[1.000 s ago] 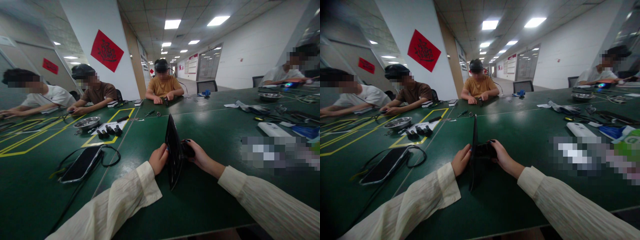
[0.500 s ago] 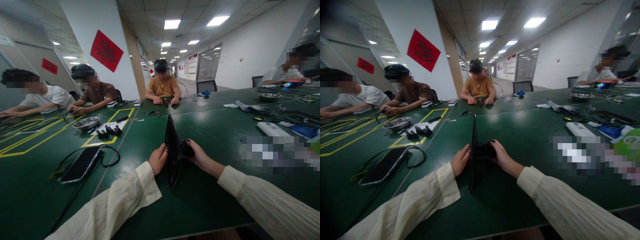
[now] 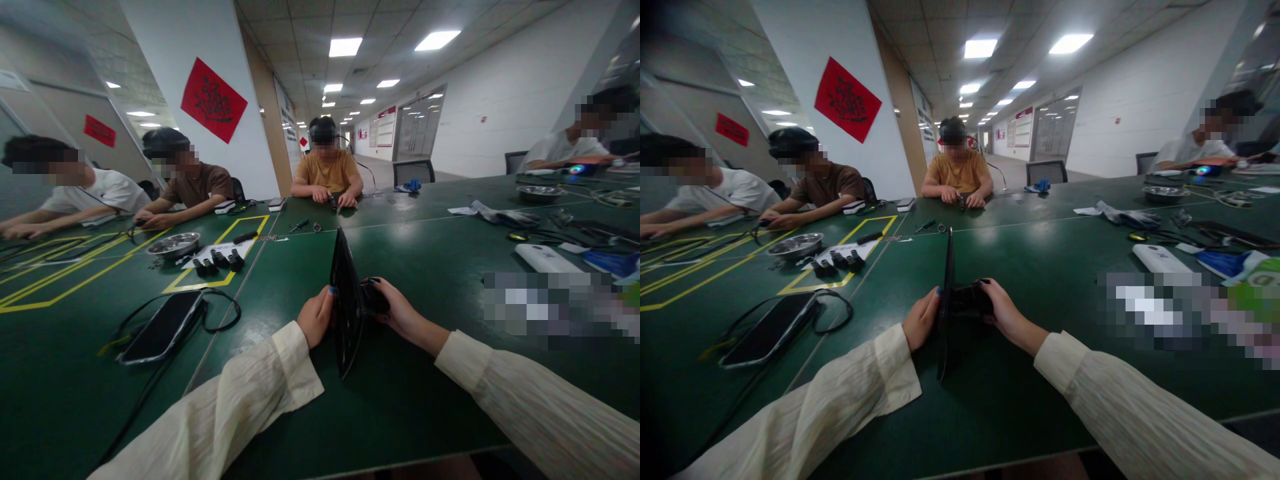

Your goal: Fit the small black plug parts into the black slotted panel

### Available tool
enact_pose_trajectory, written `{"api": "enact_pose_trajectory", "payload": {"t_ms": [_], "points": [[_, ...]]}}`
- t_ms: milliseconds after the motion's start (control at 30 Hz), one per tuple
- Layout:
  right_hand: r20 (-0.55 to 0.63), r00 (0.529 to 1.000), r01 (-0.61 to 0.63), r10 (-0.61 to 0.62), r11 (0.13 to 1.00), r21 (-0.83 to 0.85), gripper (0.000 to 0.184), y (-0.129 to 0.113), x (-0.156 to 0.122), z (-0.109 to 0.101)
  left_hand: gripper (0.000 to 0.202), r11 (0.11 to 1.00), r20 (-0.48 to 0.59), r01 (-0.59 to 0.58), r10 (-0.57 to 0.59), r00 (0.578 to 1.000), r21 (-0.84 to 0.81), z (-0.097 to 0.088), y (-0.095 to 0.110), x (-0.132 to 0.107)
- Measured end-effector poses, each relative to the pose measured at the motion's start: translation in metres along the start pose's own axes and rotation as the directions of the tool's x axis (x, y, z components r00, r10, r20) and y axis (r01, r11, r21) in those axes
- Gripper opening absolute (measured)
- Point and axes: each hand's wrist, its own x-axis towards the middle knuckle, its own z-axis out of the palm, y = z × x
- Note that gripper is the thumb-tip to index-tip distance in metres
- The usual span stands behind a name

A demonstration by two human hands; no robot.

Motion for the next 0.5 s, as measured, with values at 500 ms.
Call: {"api": "enact_pose_trajectory", "payload": {"t_ms": [500], "points": [[0.011,1.000,0.005,-0.005,1.000,0.002,0.018,0.0005,0.0015,-0.0014,0.029,0.997,0.016,-0.039,0.038,0.999,0.069,-0.0011,-0.0027,0.0005]]}}
